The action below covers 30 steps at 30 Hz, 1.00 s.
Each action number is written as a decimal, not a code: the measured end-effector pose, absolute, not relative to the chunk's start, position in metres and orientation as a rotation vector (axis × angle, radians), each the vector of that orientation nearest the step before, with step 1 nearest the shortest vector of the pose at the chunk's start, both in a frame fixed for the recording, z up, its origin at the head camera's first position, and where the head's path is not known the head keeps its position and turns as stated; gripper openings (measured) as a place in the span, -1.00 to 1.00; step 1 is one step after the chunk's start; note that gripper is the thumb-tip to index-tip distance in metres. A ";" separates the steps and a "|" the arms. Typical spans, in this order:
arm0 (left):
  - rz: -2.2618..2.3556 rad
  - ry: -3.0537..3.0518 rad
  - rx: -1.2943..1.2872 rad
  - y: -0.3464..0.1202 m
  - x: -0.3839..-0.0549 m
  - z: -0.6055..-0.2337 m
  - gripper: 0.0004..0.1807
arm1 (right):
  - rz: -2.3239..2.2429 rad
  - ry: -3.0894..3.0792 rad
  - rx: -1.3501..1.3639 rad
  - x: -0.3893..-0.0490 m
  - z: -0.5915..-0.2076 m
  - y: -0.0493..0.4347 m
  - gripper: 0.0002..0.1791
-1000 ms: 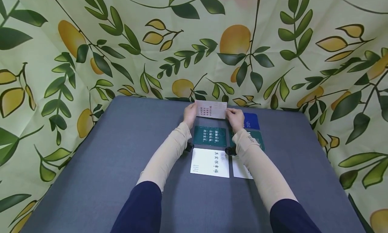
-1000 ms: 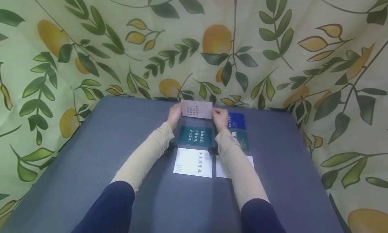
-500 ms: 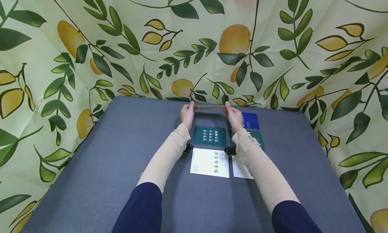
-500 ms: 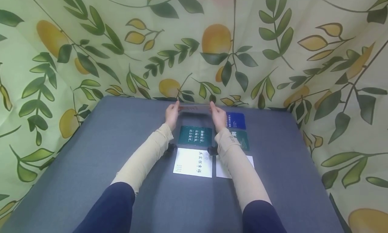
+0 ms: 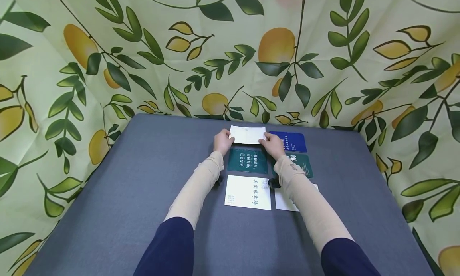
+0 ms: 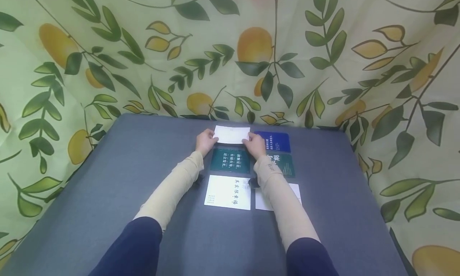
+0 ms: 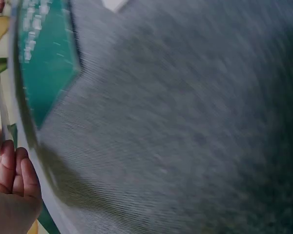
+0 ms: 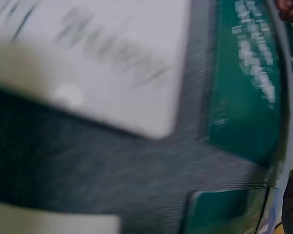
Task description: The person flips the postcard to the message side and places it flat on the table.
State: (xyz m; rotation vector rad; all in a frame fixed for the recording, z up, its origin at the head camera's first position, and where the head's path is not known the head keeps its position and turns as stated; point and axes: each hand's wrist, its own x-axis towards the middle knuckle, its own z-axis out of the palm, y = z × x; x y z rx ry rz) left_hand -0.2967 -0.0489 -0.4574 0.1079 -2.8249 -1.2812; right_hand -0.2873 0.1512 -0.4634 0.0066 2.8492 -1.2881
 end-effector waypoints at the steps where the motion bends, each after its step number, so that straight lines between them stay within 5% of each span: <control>1: -1.220 -2.846 0.081 -0.049 -0.298 -0.460 -0.76 | -1.209 2.887 -0.042 -0.288 -0.465 0.151 -0.70; 10: -0.503 -2.864 -0.143 -0.042 -0.350 -0.545 -0.76 | -0.668 3.015 -0.179 -0.283 -0.467 0.151 -0.75; 17: -0.450 -3.093 -0.005 -0.038 -0.293 -0.469 -0.67 | -0.424 3.042 -0.286 -0.283 -0.468 0.156 -0.71; 30: -0.511 -3.067 0.002 -0.044 -0.294 -0.470 -0.67 | -0.679 2.950 -0.150 -0.292 -0.466 0.151 -0.56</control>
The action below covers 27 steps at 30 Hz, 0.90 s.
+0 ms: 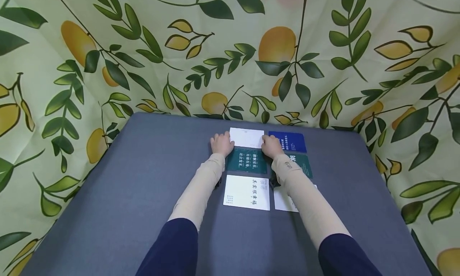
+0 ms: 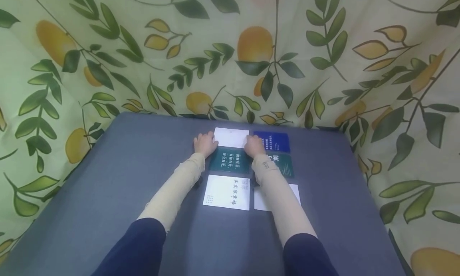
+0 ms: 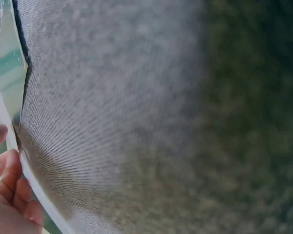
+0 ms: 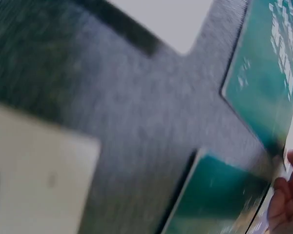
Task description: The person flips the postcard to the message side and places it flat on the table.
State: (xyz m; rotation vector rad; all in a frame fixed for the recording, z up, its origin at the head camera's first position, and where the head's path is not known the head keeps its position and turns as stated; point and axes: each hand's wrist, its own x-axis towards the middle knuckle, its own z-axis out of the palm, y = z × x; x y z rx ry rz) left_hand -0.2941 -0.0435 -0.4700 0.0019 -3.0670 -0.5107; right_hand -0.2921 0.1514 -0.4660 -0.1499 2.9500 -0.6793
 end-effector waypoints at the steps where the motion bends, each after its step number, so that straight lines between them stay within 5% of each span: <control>1: -0.517 -3.054 -0.003 -0.043 -0.295 -0.468 -0.68 | -0.738 2.935 -0.137 -0.292 -0.464 0.153 -0.53; 12: -0.743 -2.980 -0.263 -0.007 -0.300 -0.461 -0.69 | -1.072 2.913 -0.073 -0.284 -0.432 0.186 -0.45; 22: -2.049 -2.667 -0.364 0.044 -0.344 -0.531 -0.54 | -1.221 2.831 0.237 -0.274 -0.440 0.236 -0.26; 27: -2.672 -2.436 -0.156 0.060 -0.299 -0.479 -0.40 | -1.314 2.712 0.409 -0.263 -0.450 0.257 -0.29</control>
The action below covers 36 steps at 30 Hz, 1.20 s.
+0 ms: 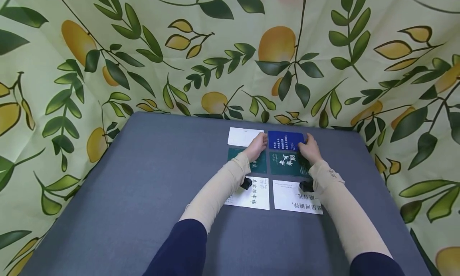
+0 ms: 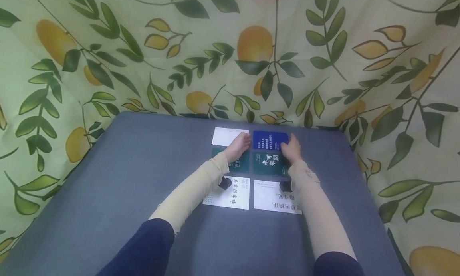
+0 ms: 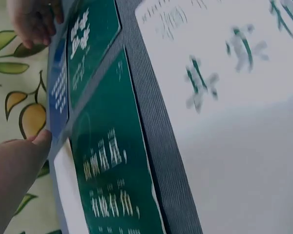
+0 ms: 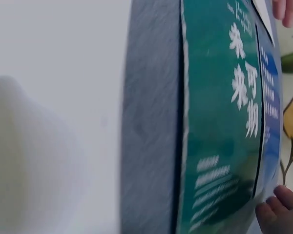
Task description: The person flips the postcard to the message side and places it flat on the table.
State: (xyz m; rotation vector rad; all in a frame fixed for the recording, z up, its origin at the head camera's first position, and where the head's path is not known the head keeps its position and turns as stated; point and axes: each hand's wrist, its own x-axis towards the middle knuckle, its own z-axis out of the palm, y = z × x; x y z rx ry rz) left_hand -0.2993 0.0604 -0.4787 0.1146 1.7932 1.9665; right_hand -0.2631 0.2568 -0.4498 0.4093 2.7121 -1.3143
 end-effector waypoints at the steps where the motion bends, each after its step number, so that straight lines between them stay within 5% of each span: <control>1: 1.988 1.755 0.104 0.063 -0.293 -0.470 -0.37 | -1.352 2.678 0.438 -0.262 -0.451 0.260 -0.30; 32: 2.249 1.517 -0.152 0.075 -0.269 -0.444 -0.37 | -1.931 2.372 0.587 -0.249 -0.461 0.271 -0.38; 36: 2.200 1.602 -0.127 0.073 -0.270 -0.440 -0.38 | -1.935 2.387 0.571 -0.249 -0.458 0.271 -0.50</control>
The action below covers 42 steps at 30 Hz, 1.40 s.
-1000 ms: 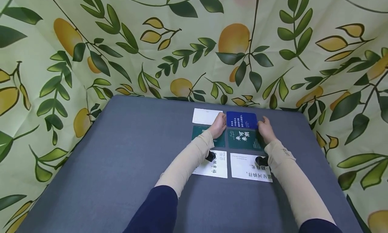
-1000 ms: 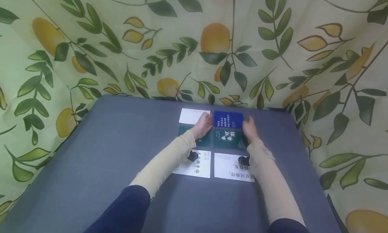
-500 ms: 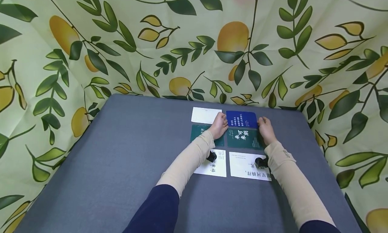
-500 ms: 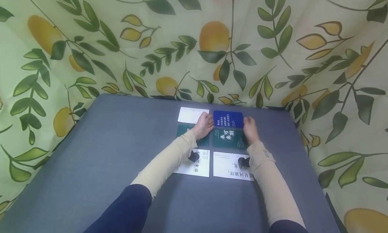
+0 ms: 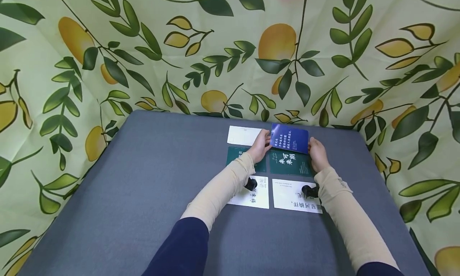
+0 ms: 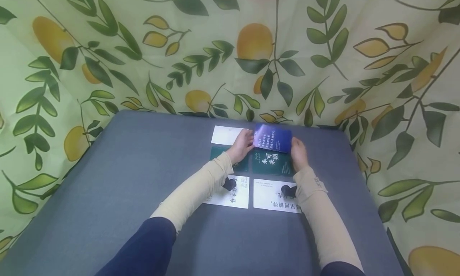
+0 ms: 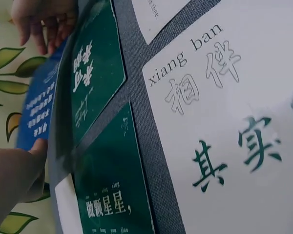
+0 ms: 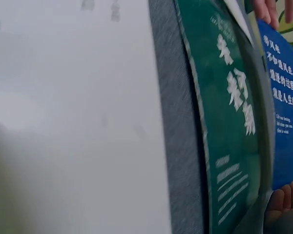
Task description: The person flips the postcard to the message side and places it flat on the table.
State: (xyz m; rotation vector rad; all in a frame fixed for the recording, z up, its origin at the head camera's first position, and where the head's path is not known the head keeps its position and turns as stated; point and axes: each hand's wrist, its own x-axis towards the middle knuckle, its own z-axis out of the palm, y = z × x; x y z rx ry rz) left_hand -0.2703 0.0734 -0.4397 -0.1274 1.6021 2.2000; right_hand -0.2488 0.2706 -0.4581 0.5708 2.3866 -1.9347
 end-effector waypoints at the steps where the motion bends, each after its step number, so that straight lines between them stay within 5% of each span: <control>1: 2.186 1.627 -0.124 0.073 -0.271 -0.439 -0.38 | -1.938 2.400 0.557 -0.249 -0.457 0.270 -0.49; 16: 1.978 2.065 0.012 0.064 -0.267 -0.437 -0.35 | -2.115 2.375 0.667 -0.248 -0.452 0.253 -0.36; 26: 2.102 2.096 0.001 0.057 -0.269 -0.446 -0.37 | -2.194 2.382 0.610 -0.242 -0.453 0.252 -0.50; 42: 1.840 2.323 0.079 0.063 -0.268 -0.453 -0.54 | -1.983 2.548 0.788 -0.274 -0.507 0.278 -0.58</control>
